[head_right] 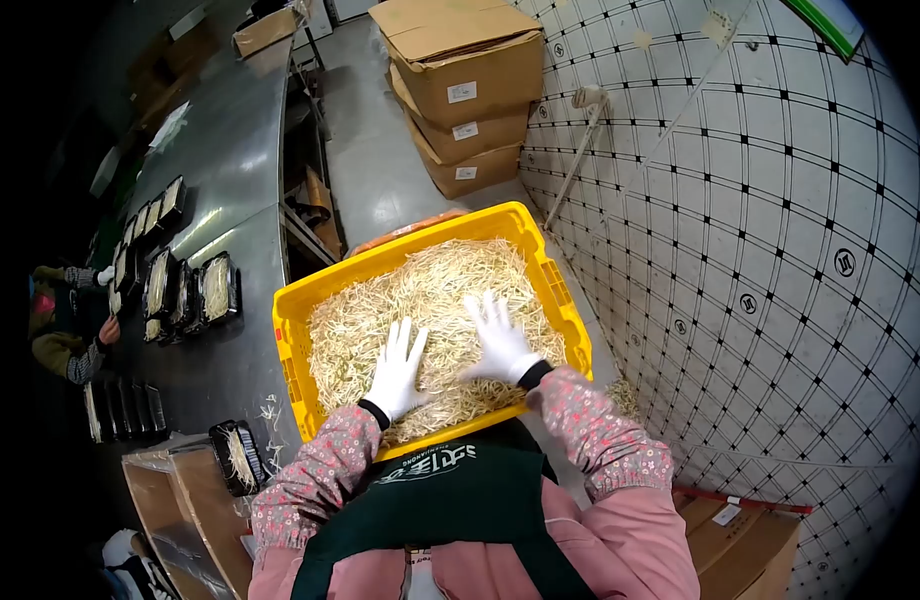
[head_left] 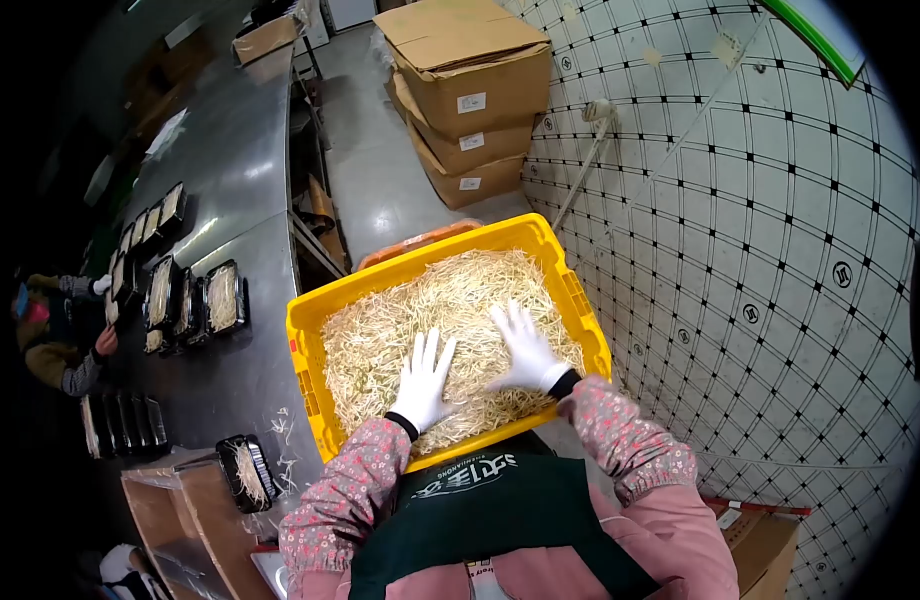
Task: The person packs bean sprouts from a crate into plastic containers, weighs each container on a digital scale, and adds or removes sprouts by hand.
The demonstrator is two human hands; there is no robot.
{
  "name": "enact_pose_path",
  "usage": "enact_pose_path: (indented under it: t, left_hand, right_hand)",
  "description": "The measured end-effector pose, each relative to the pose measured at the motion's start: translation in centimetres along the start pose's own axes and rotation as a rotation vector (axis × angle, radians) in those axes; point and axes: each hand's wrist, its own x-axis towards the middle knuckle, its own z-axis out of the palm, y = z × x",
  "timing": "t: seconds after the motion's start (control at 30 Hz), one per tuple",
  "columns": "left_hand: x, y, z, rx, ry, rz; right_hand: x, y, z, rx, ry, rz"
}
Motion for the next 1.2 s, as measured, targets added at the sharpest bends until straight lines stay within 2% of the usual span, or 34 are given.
enact_pose_path:
  t: [0.1,0.17,0.23,0.3,0.37,0.43,0.53,0.57,0.63,0.67,0.7,0.77,0.8,0.83,0.9,0.93,0.97,1.0,1.03,1.1,1.17,1.2]
  left_hand:
    - [5.0,0.4,-1.7,0.131,-0.146,0.092]
    - [8.4,0.4,-2.8,0.164,-0.238,0.071]
    - [10.9,-1.0,-1.9,0.033,-0.29,0.059]
    - [11.8,-1.2,-1.2,0.082,-0.296,0.048]
    - [11.8,-1.6,-0.6,0.011,-0.331,-0.064]
    - [10.7,-1.8,0.0,-0.058,-0.138,-0.027]
    - [8.8,-1.3,-1.8,-0.045,-0.159,-0.032]
    - [7.6,-1.2,-2.5,-0.046,-0.074,0.022]
    - [6.4,-1.6,-2.9,0.0,-0.046,0.083]
    - [5.8,-1.6,-2.7,0.026,0.003,0.139]
    - [5.7,-1.4,-2.3,0.026,0.004,0.134]
    - [6.1,-0.6,-0.4,0.032,0.158,0.312]
    - [6.1,0.3,0.6,0.086,0.146,0.24]
    - [6.0,1.4,0.5,0.108,0.089,0.183]
    - [4.5,1.8,0.3,0.046,0.174,0.036]
    - [3.4,1.7,-0.5,-0.068,0.134,-0.078]
    - [2.1,1.0,-0.2,-0.189,0.186,-0.138]
    - [0.9,-0.6,1.3,-0.336,0.257,-0.201]
    - [0.0,-2.1,3.5,-0.482,0.331,-0.261]
    - [-0.5,-2.1,6.0,-0.75,0.354,-0.307]
    - [0.1,-1.5,9.0,-1.013,0.321,-0.387]
    - [0.2,-0.7,8.9,-1.064,0.304,-0.389]
  right_hand:
    - [0.6,-0.3,2.2,-0.186,-0.018,-0.021]
    - [2.7,1.4,0.5,-0.195,0.006,0.069]
    - [4.7,4.0,0.3,-0.05,-0.009,0.005]
    - [5.5,5.4,0.6,-0.034,-0.008,-0.089]
    - [5.9,5.4,0.8,0.013,-0.055,-0.024]
    - [6.2,6.5,2.0,0.059,-0.107,0.033]
    - [5.2,8.5,0.9,0.327,0.115,0.056]
    - [5.9,10.3,0.9,0.346,0.118,0.026]
    - [4.5,9.3,-3.6,0.602,0.103,0.088]
    - [4.4,8.9,-4.9,0.676,0.137,0.041]
    - [5.4,9.6,-4.1,0.752,0.159,0.05]
    - [5.5,7.4,-4.5,0.815,0.141,0.033]
    - [7.0,7.7,-2.2,0.602,0.143,-0.079]
    - [6.2,5.5,-3.6,0.443,-0.073,-0.028]
    - [6.3,5.3,-2.7,0.22,-0.12,-0.078]
    - [6.2,5.8,-3.3,0.266,-0.127,-0.054]
    - [6.2,6.5,-4.1,0.313,-0.137,-0.031]
    - [6.9,7.7,-3.5,0.504,-0.075,-0.062]
    - [7.6,7.9,-3.6,0.569,-0.034,0.03]
    - [9.1,6.5,-2.4,0.512,0.093,0.086]
    - [8.7,3.7,-0.1,0.752,-0.071,0.022]
    - [9.0,3.0,1.8,0.521,-0.112,-0.141]
